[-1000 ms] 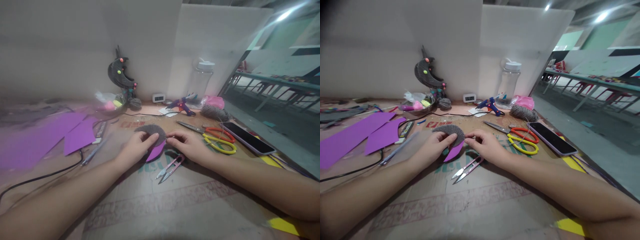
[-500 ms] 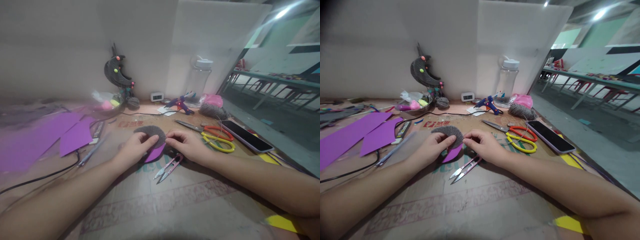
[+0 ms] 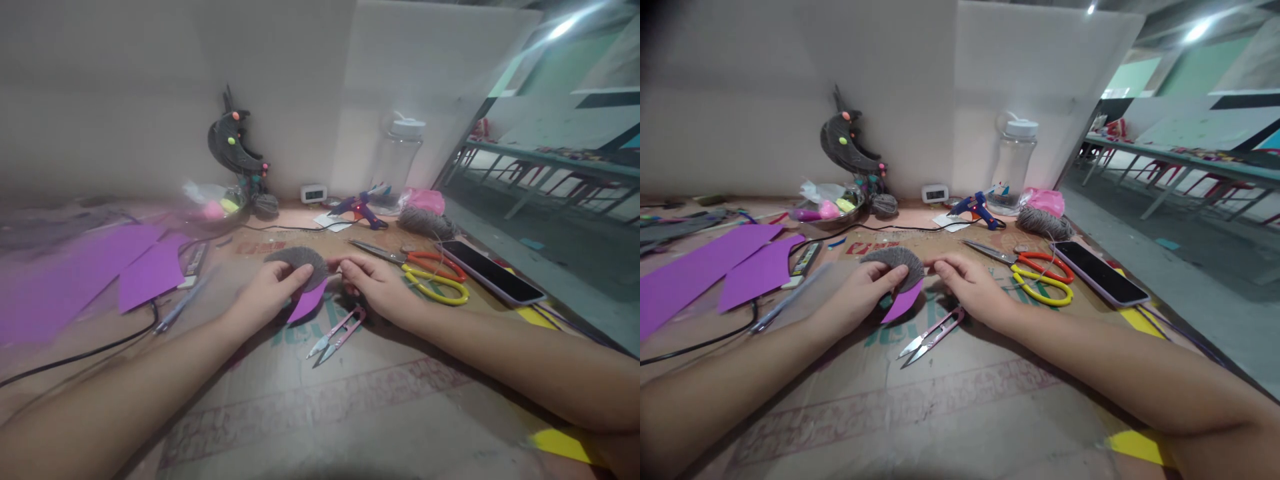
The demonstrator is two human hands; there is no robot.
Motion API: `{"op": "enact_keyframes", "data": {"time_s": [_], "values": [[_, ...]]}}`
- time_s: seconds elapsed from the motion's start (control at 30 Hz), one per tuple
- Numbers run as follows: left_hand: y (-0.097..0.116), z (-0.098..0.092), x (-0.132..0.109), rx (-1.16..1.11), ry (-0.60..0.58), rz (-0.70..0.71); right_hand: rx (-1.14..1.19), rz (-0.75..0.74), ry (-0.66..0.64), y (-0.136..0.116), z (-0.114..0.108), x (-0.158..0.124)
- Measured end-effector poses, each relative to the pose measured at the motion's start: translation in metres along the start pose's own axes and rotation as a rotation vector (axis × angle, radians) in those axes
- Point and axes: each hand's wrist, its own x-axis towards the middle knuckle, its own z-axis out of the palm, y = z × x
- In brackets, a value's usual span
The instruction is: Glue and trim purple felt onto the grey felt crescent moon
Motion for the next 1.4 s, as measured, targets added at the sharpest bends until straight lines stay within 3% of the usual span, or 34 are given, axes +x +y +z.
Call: {"op": "enact_keyframes", "data": {"time_s": [0.17, 0.23, 0.57, 0.97, 1.17, 1.4], "values": [[0.001, 0.0, 0.0, -0.017, 0.005, -0.004, 0.135, -0.063, 0.271, 0.005, -0.004, 0.005], [0.002, 0.0, -0.001, -0.019, 0.014, -0.003, 0.147, -0.078, 0.3, 0.005, -0.006, 0.005], [0.005, 0.001, -0.001, -0.064, 0.072, 0.002, -0.011, -0.047, 0.191, 0.002, -0.004, 0.0], [0.002, 0.001, 0.001, -0.077, 0.079, 0.015, -0.2, -0.193, 0.053, 0.0, -0.002, -0.009], [0.001, 0.001, 0.001, -0.061, 0.081, 0.011, -0.201, -0.299, 0.139, 0.001, -0.001, -0.005], [0.001, 0.001, 0.001, -0.102, 0.053, 0.016, -0.289, -0.176, 0.087, -0.002, -0.001, -0.003]]}}
